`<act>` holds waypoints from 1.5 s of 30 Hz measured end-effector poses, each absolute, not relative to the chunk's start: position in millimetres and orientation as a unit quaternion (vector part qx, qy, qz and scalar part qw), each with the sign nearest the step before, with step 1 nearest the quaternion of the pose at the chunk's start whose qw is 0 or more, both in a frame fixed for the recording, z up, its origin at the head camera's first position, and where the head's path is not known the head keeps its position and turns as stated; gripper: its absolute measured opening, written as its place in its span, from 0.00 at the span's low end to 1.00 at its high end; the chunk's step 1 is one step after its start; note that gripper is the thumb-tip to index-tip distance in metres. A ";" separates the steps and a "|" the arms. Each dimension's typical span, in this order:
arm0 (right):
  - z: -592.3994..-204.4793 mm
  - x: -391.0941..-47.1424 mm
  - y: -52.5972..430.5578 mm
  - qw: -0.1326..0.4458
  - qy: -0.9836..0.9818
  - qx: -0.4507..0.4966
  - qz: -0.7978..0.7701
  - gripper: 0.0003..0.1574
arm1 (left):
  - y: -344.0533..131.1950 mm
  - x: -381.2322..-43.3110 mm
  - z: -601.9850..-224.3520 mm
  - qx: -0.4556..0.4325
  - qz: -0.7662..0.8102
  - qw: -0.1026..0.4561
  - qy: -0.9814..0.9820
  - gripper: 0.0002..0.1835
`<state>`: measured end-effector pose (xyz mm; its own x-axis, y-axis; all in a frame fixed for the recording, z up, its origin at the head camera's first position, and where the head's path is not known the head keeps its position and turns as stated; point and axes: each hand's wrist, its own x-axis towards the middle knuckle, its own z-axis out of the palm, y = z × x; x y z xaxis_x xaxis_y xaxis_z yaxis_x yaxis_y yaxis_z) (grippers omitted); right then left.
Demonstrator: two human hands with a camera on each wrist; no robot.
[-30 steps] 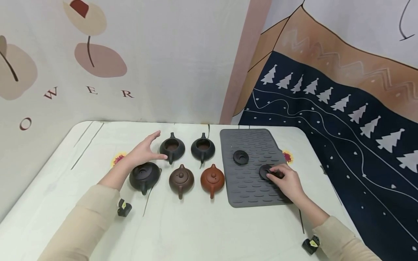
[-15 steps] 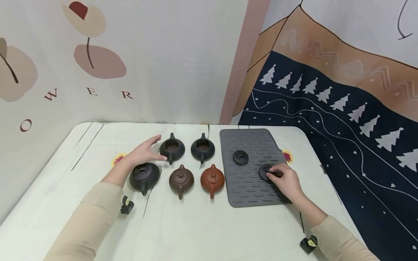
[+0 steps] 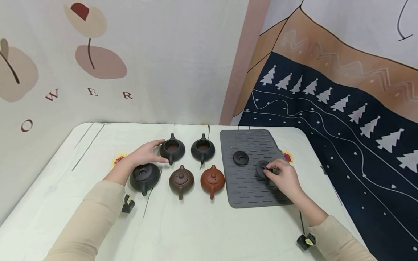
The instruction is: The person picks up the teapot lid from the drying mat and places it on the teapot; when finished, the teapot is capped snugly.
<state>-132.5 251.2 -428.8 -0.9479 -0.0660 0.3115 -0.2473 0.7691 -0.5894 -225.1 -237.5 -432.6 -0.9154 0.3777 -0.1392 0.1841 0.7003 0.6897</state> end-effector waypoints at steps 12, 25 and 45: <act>-402.5 -139.6 226.6 0.151 -0.915 0.134 0.350 0.06 | -235.5 -232.3 -426.9 0.159 0.331 0.125 0.922 0.48; -373.2 -151.1 197.8 0.156 -0.909 0.178 0.343 0.05 | -233.5 -236.2 -429.0 0.138 0.330 0.127 0.925 0.46; -346.1 -179.1 140.0 0.126 -0.880 0.256 0.380 0.04 | -231.7 -234.1 -430.9 0.122 0.335 0.133 0.925 0.46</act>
<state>-179.1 140.0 -346.1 -0.8371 -0.3551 0.4162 -0.5464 0.5803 -0.6039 -234.1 -231.7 -430.9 -0.9350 0.3141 -0.1643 0.1363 0.7464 0.6514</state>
